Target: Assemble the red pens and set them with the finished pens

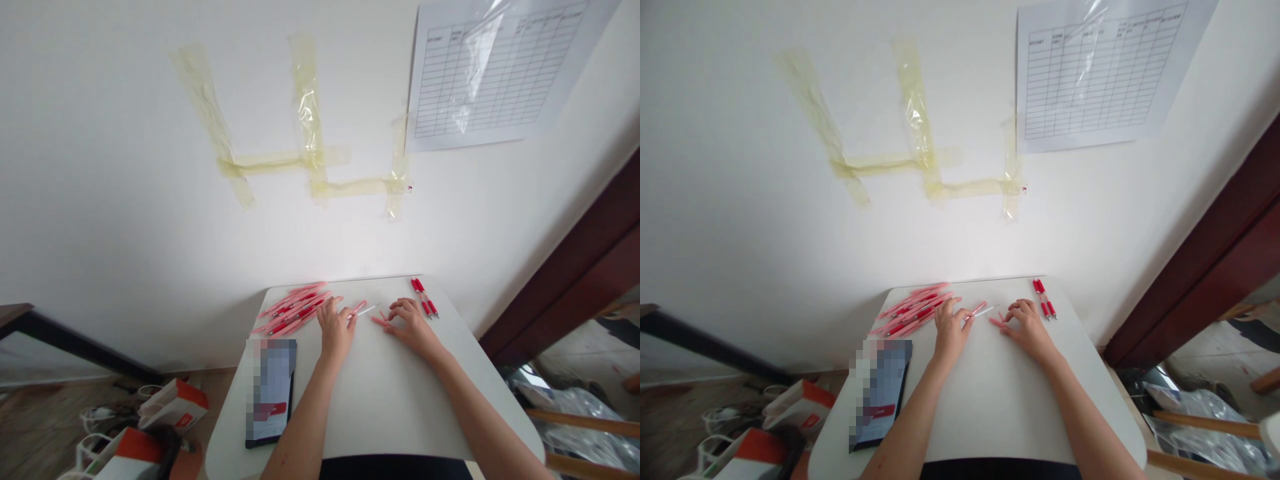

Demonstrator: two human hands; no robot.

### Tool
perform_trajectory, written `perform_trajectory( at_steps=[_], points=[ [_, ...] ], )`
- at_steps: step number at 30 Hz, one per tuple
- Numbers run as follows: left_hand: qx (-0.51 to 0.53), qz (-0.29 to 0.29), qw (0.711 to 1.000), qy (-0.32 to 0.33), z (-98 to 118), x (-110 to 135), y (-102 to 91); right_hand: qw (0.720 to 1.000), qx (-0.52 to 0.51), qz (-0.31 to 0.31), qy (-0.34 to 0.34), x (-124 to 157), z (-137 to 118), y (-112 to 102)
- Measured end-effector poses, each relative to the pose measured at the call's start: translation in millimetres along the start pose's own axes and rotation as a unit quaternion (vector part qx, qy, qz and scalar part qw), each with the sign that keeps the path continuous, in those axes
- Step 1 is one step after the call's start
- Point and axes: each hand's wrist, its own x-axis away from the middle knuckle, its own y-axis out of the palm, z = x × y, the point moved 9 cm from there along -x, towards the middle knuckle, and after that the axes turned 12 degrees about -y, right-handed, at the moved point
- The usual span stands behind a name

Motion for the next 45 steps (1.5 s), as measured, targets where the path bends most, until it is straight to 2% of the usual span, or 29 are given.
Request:
perform_trajectory(
  at_steps=[8, 14, 23, 26, 30, 32, 34, 35, 37, 39, 40, 43, 45],
  points=[
    [0.010, -0.025, 0.999, 0.019, 5.6, 6.0, 10.5, 1.000, 0.014, 0.025, -0.009, -2.1, -3.7, -10.0],
    [0.014, -0.026, 0.999, 0.019, 6.3, 5.8, 8.5, 0.993, 0.088, 0.074, -0.016, -0.7, -0.9, -22.0],
    [0.002, -0.043, 0.999, 0.023, 9.0, 7.4, 12.5, 0.993, 0.108, 0.040, -0.040, -2.5, 0.7, -13.0],
    [-0.007, -0.047, 0.999, 0.022, 8.7, 7.5, 14.1, 0.991, 0.123, 0.046, -0.031, 0.0, 8.0, -15.0],
    [-0.020, -0.049, 0.999, 0.012, 8.2, 8.2, 17.1, 0.982, 0.167, 0.078, 0.028, 7.1, 18.3, -23.8],
    [-0.025, -0.051, 0.998, 0.005, 8.0, 9.0, 19.4, 0.980, 0.173, 0.086, 0.040, 7.6, 13.4, -28.5],
    [-0.031, -0.050, 0.998, 0.001, 7.7, 9.6, 20.5, 0.986, 0.139, 0.089, 0.019, 3.9, -2.3, -32.3],
    [-0.033, -0.047, 0.998, 0.001, 7.7, 9.8, 20.4, 0.992, 0.105, 0.070, 0.000, 0.5, -13.1, -30.0],
    [-0.036, -0.040, 0.999, 0.005, 7.3, 10.0, 19.4, 0.998, 0.018, -0.026, -0.054, -5.9, -40.2, -13.4],
    [-0.038, -0.034, 0.999, 0.006, 5.6, 9.7, 18.1, 0.990, -0.042, -0.110, -0.082, -7.0, -64.6, 3.4],
    [-0.039, -0.033, 0.999, 0.004, 4.4, 9.5, 17.6, 0.986, -0.055, -0.133, -0.088, -7.0, -73.7, 9.4],
    [-0.040, -0.025, 0.999, -0.003, 0.6, 8.5, 15.8, 0.982, -0.070, -0.149, -0.093, -7.2, -86.2, 19.2],
    [-0.039, -0.022, 0.999, -0.004, -0.3, 8.0, 14.9, 0.984, -0.066, -0.139, -0.087, -7.1, -83.2, 20.1]
  ],
)
